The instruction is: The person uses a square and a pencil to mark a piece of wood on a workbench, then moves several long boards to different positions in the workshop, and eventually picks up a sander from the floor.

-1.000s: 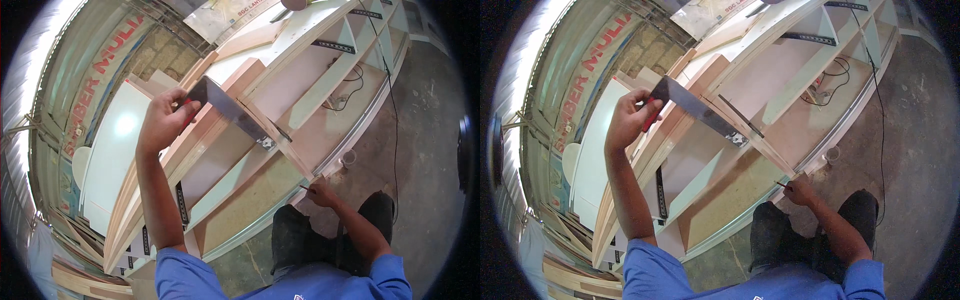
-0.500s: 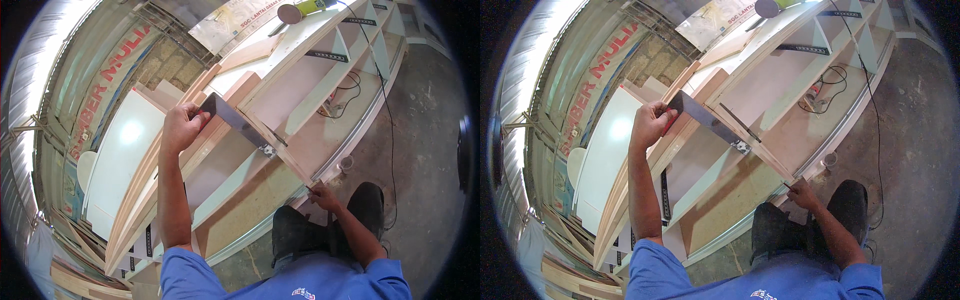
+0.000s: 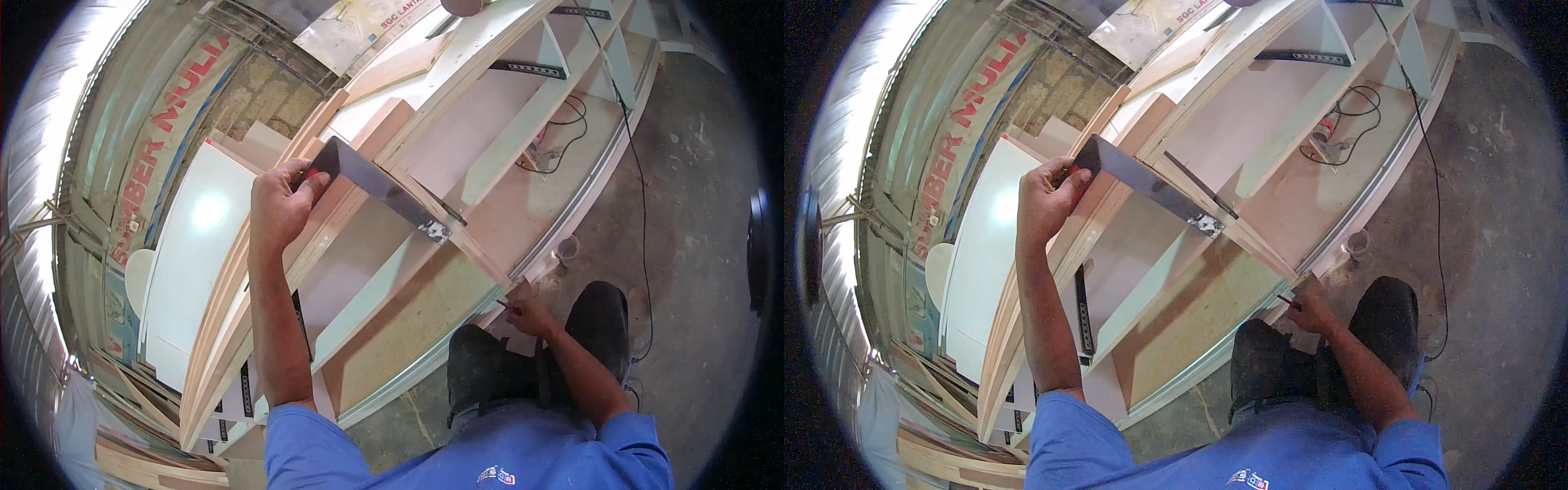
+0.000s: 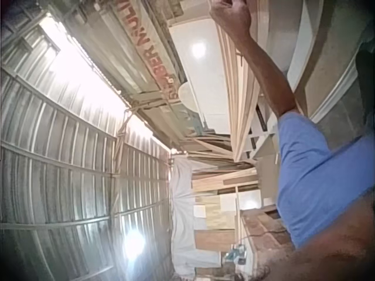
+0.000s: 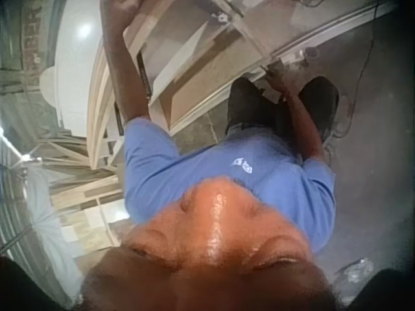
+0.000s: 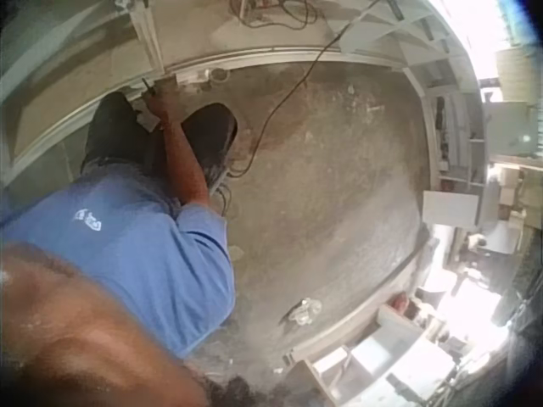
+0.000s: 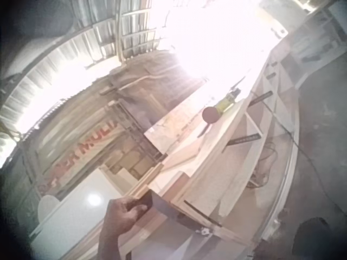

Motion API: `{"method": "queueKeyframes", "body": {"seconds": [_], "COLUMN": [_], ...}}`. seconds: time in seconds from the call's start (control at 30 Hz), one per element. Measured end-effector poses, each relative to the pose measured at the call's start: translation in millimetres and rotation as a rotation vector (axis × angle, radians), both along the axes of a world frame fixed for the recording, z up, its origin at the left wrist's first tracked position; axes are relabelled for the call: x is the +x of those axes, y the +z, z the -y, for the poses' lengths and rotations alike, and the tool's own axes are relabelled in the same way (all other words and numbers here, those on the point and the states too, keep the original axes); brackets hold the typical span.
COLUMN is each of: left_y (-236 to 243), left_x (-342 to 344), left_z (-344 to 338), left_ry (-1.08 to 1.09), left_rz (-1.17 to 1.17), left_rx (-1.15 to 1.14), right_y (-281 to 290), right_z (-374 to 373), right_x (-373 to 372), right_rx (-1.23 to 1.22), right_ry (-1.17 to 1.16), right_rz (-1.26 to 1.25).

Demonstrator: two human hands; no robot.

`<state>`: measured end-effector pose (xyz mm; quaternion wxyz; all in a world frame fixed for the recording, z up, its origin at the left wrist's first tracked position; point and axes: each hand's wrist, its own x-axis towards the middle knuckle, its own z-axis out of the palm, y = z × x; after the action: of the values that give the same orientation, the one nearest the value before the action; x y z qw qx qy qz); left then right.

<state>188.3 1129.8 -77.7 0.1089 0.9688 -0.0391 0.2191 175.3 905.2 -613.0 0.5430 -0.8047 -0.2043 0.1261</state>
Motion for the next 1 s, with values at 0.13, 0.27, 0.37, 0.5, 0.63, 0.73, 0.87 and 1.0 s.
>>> {"method": "queueKeyframes", "body": {"seconds": [0.13, 0.27, 0.37, 0.5, 0.63, 0.73, 0.87, 1.0], "left_y": [-2.0, -4.1, -4.3, -4.4, -4.5, -2.4, -5.6, -2.9], "left_x": [1.9, 5.2, 5.5, 4.8, 6.0, 10.4, 5.1, 4.3], "left_z": [-2.9, -5.6, -4.0, 0.3, -12.9, -10.1, -7.4, -3.0], "left_ry": [0.014, -0.037, -0.032, -0.029, -0.049, -0.073, -0.042, -0.003], "left_rz": [-0.006, 0.027, 0.024, 0.025, 0.010, 0.000, 0.013, -0.022], "left_rx": [-0.042, -0.101, -0.123, -0.148, -0.157, -0.166, -0.185, -0.197], "right_y": [2.3, -0.6, 2.3, 5.0, 8.3, -16.9, -13.7, -29.6], "right_z": [-2.5, 0.9, 1.9, 3.8, 4.5, 4.3, -0.7, -5.8], "right_x": [2.6, 6.5, 7.4, 7.4, 6.6, 12.4, 10.8, 13.0], "right_rx": [-0.042, 0.053, 0.036, -0.016, -0.133, -0.062, -0.081, -0.144], "right_ry": [0.036, 0.055, 0.038, 0.013, 0.037, 0.011, 0.049, 0.037], "right_rz": [-0.053, -0.073, -0.050, -0.015, -0.003, 0.180, 0.089, 0.131]}}
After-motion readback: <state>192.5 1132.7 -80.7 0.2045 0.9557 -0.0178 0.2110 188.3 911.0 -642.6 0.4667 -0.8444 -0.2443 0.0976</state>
